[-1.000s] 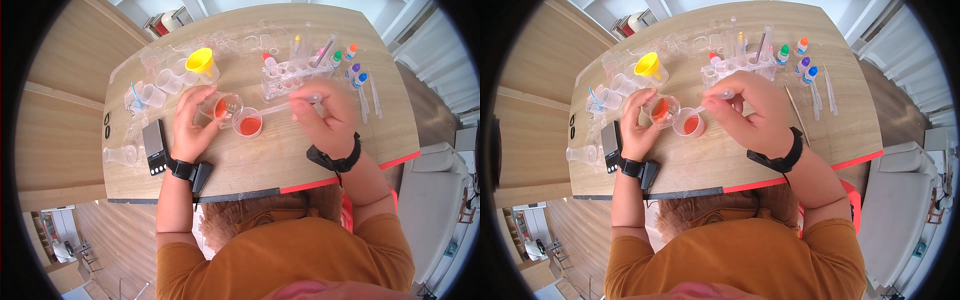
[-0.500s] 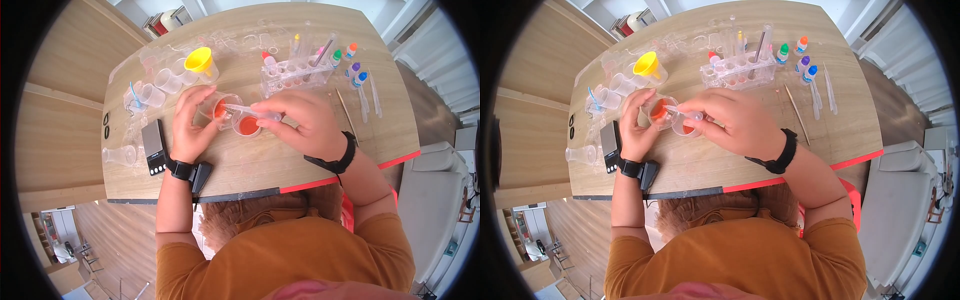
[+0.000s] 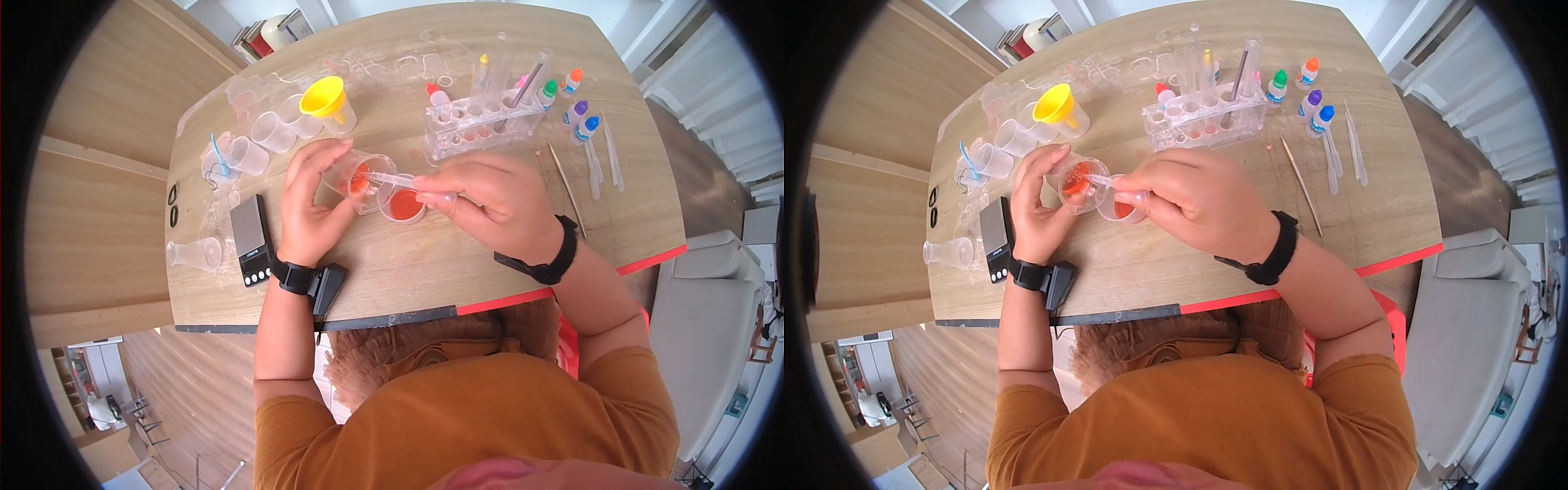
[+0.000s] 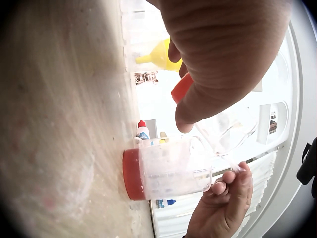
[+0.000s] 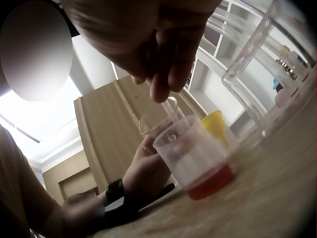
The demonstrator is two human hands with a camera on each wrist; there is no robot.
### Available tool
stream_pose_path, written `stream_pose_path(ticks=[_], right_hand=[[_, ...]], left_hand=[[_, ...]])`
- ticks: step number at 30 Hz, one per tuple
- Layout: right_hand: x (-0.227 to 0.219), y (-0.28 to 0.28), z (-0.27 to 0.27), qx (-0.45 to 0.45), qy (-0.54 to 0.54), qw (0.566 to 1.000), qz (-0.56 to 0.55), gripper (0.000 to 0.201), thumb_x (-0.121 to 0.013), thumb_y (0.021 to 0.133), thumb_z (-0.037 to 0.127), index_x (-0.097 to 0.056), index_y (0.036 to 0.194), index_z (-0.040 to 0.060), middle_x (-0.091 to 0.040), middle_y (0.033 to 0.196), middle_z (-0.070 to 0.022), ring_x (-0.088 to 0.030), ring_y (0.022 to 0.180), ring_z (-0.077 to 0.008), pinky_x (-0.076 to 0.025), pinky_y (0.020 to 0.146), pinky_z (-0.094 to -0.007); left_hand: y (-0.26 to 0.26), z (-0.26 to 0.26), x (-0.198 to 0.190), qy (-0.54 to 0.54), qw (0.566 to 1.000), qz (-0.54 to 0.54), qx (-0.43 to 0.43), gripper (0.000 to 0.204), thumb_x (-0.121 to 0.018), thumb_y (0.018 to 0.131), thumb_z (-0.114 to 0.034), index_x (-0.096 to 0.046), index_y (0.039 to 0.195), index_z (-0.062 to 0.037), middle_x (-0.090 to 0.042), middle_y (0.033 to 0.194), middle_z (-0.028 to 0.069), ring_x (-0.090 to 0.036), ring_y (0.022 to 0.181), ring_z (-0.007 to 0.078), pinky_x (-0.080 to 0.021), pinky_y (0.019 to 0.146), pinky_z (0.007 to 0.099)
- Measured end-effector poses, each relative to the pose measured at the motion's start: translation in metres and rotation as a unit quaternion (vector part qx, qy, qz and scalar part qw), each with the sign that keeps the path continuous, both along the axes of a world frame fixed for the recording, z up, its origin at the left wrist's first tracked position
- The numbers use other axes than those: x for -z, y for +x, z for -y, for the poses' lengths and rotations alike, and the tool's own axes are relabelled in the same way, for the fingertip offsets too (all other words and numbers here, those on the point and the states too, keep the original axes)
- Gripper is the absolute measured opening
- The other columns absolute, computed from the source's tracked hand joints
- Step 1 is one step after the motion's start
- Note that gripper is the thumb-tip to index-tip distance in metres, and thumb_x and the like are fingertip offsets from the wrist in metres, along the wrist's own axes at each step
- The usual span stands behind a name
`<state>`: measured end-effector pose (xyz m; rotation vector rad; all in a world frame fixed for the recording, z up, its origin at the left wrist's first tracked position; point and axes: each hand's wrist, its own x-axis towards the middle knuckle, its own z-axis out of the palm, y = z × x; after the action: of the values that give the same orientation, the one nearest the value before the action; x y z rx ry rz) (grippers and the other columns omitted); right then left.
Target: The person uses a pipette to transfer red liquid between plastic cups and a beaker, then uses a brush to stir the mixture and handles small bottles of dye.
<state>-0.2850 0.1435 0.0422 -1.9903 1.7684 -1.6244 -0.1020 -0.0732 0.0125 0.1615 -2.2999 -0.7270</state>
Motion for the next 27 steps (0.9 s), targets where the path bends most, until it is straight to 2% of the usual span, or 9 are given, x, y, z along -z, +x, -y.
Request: stream_pose_path(ticks=[2,4,11,13,22,27], right_hand=[[-0.0002,0.0008,0.0007,-0.001,-0.002,1.000,0.008,0.018,-0.075,0.093,0.004,-0.078,0.111,0.0061,-0.076,0.097,-0.0084,-0.072,0.081,-0.0253,-0.056,0.068,-0.0351],[-0.0014,0.0018,0.0012,-0.002,-0.004,1.000,0.017,0.017,-0.076,0.094,0.005,-0.078,0.111,0.0062,-0.076,0.096,-0.0085,-0.072,0.081,-0.0250,-0.056,0.068,-0.0350],[-0.0025,0.0036,0.0012,0.005,0.016,0.999,0.049,0.019,-0.077,0.095,0.009,-0.076,0.114,0.0068,-0.074,0.095,-0.0076,-0.071,0.080,-0.0224,-0.056,0.068,-0.0337],[-0.0025,0.0034,0.0013,0.006,0.014,0.999,0.052,0.020,-0.077,0.095,0.009,-0.076,0.115,0.0070,-0.074,0.095,-0.0074,-0.071,0.080,-0.0222,-0.056,0.068,-0.0334],[-0.0067,0.0025,-0.0010,0.022,0.011,0.999,0.040,0.024,-0.078,0.095,0.011,-0.076,0.119,0.0080,-0.075,0.097,-0.0077,-0.071,0.081,-0.0221,-0.057,0.069,-0.0328],[-0.0057,-0.0014,-0.0018,0.017,-0.013,0.997,0.074,0.025,-0.078,0.096,0.010,-0.076,0.120,0.0062,-0.076,0.102,-0.0091,-0.074,0.084,-0.0187,-0.058,0.072,-0.0300]], left_hand=[[-0.0004,-0.0003,0.0000,0.002,1.000,0.000,-0.001,0.061,-0.090,0.077,-0.006,-0.068,0.134,-0.0062,-0.070,0.133,0.0133,-0.066,0.119,0.0276,-0.052,0.102,0.0381],[-0.0009,-0.0005,-0.0001,0.006,1.000,-0.005,0.007,0.066,-0.087,0.073,0.002,-0.069,0.136,-0.0061,-0.068,0.131,0.0150,-0.065,0.119,0.0301,-0.053,0.098,0.0384],[-0.0003,0.0007,-0.0001,0.002,1.000,0.000,0.006,0.066,-0.088,0.073,0.001,-0.069,0.136,-0.0061,-0.068,0.132,0.0150,-0.065,0.119,0.0299,-0.053,0.098,0.0386],[0.0000,-0.0001,-0.0002,0.008,1.000,0.006,0.000,0.060,-0.089,0.077,-0.003,-0.068,0.134,-0.0057,-0.069,0.134,0.0136,-0.066,0.119,0.0272,-0.053,0.102,0.0373],[-0.0002,0.0006,0.0009,0.014,1.000,0.005,0.006,0.060,-0.089,0.078,-0.004,-0.067,0.134,-0.0052,-0.069,0.134,0.0139,-0.066,0.120,0.0272,-0.053,0.102,0.0369],[-0.0014,0.0013,0.0015,0.010,1.000,0.001,0.006,0.062,-0.089,0.075,-0.002,-0.068,0.134,-0.0056,-0.068,0.133,0.0140,-0.065,0.119,0.0283,-0.053,0.099,0.0376]])
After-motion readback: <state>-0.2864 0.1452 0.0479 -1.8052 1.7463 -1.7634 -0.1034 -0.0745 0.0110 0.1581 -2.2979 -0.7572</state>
